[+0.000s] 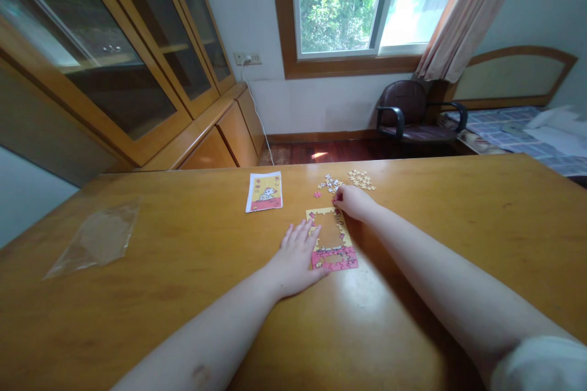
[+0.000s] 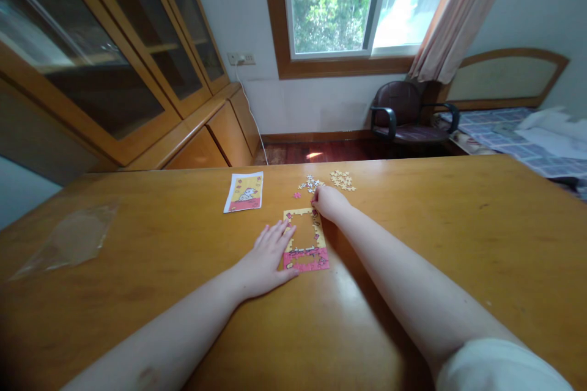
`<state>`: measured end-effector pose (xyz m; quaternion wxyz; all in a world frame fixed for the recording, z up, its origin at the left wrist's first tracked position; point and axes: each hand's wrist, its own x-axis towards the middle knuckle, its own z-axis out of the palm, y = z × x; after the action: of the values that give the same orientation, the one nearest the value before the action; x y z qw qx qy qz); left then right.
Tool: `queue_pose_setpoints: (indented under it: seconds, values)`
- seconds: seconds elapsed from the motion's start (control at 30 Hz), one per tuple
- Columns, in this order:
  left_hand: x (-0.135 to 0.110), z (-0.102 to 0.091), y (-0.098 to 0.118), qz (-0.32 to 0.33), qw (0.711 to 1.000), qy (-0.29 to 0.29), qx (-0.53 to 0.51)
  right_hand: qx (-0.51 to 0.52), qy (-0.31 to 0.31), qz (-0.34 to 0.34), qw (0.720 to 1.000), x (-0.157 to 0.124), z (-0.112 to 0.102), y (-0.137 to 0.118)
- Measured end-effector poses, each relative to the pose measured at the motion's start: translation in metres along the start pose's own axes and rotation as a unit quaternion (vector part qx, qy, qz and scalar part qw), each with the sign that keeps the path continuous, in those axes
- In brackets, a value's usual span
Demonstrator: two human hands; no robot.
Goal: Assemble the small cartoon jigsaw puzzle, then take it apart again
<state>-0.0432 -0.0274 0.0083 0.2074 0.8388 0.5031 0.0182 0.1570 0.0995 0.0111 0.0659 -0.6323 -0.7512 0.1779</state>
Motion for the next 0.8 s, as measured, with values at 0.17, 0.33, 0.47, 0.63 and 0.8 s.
queue_pose_setpoints:
  seconds: [0.17, 0.33, 0.47, 0.63, 0.8]
  values:
    - [0.000, 0.000, -0.001, 0.003, 1.000, 0.007, -0.015, 0.093, 0.051, -0.005, 0.994, -0.009, -0.008, -0.001]
    - [0.003, -0.004, -0.001, -0.001, 0.987, 0.114, -0.116, 0.293, 0.038, -0.035, 0.955, -0.046, -0.010, -0.012]
    - [0.004, -0.008, 0.000, 0.000, 0.954, 0.189, -0.232, 0.370, -0.031, -0.057, 0.927, -0.084, 0.001, -0.021]
    - [0.003, -0.008, 0.002, 0.010, 0.944, 0.188, -0.271, 0.362, -0.051, -0.057, 0.929, -0.103, 0.012, -0.024]
    - [0.003, -0.006, 0.002, -0.016, 0.935, 0.199, -0.294, 0.303, 0.017, -0.107, 0.947, -0.105, 0.016, -0.021]
